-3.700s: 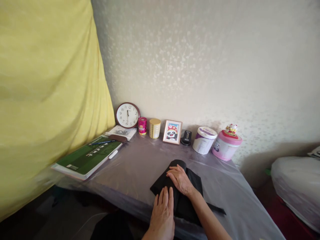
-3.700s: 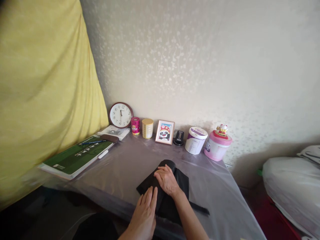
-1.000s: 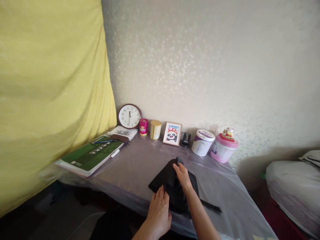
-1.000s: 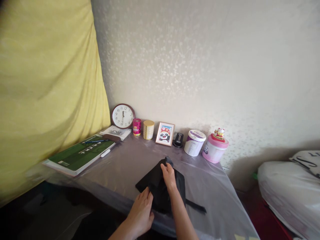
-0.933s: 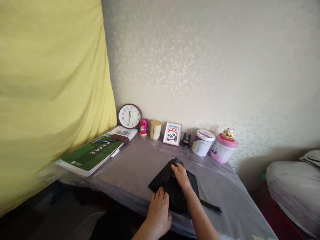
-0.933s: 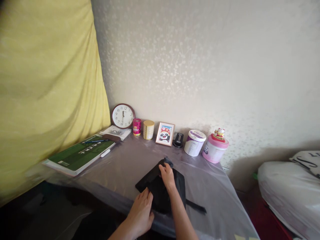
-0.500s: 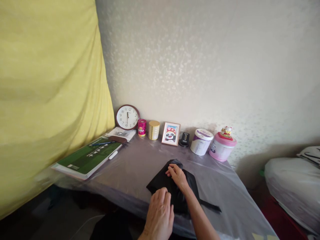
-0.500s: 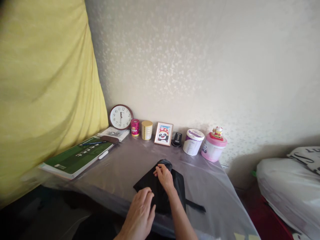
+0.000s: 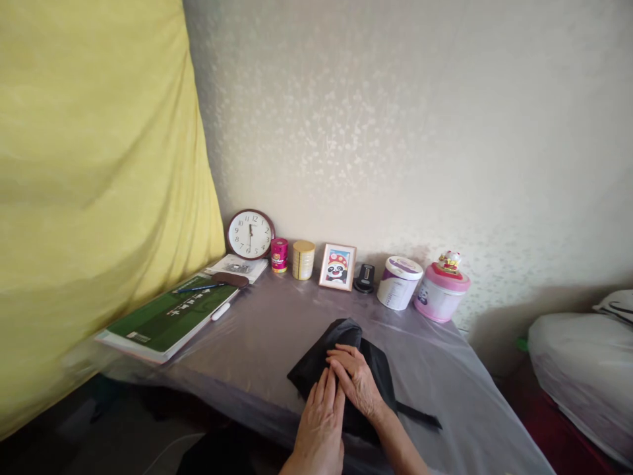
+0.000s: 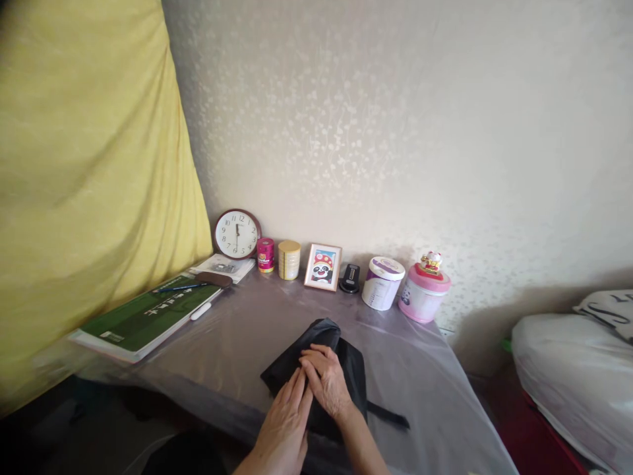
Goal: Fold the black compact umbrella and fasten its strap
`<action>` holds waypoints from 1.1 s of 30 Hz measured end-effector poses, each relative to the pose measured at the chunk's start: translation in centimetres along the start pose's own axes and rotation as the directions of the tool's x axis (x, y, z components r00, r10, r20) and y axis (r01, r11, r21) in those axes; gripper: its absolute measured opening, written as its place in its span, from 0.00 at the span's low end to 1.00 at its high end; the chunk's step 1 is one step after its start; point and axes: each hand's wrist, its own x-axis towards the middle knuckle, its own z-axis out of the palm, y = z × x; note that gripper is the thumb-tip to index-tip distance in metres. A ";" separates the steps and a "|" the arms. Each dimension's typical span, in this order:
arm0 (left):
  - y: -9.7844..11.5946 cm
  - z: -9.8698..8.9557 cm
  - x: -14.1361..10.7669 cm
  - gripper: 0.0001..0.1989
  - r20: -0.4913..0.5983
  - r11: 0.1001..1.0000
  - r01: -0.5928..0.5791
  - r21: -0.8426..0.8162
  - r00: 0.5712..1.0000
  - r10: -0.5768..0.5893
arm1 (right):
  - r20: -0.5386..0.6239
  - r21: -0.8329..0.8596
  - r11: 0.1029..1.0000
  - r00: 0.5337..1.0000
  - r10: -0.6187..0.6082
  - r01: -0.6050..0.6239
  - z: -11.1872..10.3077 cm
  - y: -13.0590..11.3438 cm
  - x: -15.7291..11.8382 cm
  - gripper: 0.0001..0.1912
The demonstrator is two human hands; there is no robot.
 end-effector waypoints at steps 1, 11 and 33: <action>0.0 0.0 0.0 0.42 0.023 1.000 0.007 -0.011 1.000 -0.007 | 0.009 -0.031 0.999 1.000 -0.007 0.008 0.0 0.7 0.1 0.15; -0.7 1.3 0.5 0.56 0.091 0.998 0.043 -0.038 0.995 -0.039 | 0.002 -0.190 0.976 0.994 0.106 -0.104 0.4 9.1 5.1 0.18; 2.1 -3.6 0.8 0.54 0.142 0.945 0.269 0.187 0.944 -0.297 | -0.253 -0.119 0.944 0.929 0.271 -0.308 -1.6 7.1 -1.4 0.13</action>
